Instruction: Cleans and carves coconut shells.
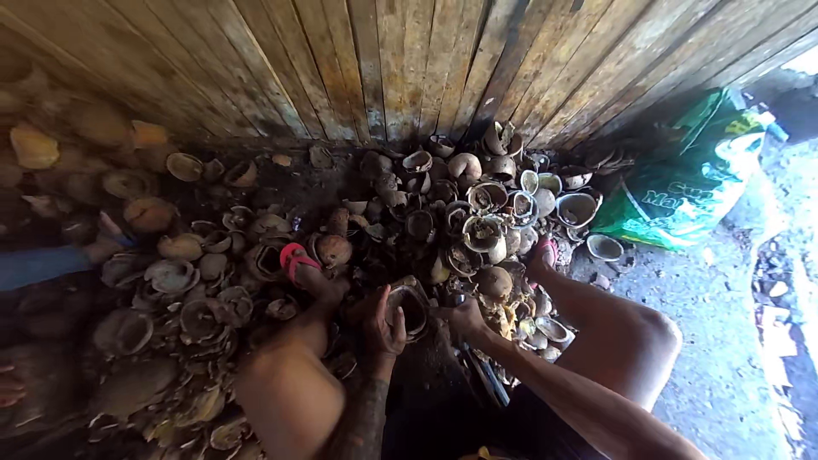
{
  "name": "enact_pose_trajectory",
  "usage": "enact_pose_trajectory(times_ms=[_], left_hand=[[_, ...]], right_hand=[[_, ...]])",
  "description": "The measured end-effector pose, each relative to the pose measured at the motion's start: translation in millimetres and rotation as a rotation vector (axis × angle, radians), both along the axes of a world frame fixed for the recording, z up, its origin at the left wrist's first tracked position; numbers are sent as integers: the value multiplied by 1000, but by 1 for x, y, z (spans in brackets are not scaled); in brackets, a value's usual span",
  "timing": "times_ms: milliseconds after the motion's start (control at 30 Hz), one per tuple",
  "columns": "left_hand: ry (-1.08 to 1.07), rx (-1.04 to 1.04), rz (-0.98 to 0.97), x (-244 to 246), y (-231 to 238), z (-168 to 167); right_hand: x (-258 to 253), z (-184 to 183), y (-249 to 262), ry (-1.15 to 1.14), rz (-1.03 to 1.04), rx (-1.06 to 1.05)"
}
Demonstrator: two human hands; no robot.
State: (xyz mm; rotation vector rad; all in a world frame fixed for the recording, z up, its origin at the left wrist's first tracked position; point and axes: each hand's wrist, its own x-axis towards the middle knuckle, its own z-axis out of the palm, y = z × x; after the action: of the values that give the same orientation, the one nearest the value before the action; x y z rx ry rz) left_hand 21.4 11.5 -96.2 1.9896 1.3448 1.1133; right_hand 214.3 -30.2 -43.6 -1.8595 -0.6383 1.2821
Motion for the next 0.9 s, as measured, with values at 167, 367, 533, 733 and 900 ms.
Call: enact_pose_trajectory(times_ms=[167, 367, 533, 733, 900], left_hand=[[4, 34, -5, -4, -4, -1], [-51, 59, 7, -4, -1, -8], [-105, 10, -1, 0, 1, -4], [-68, 13, -27, -3, 3, 1], [26, 8, -50, -7, 0, -2]], right_hand=[[15, 88, 57, -365, 694, -166], [17, 70, 110, -56, 600, -527], [32, 46, 89, 52, 392, -549], [-13, 26, -19, 209, -213, -370], [-67, 29, -52, 416, -582, -262]])
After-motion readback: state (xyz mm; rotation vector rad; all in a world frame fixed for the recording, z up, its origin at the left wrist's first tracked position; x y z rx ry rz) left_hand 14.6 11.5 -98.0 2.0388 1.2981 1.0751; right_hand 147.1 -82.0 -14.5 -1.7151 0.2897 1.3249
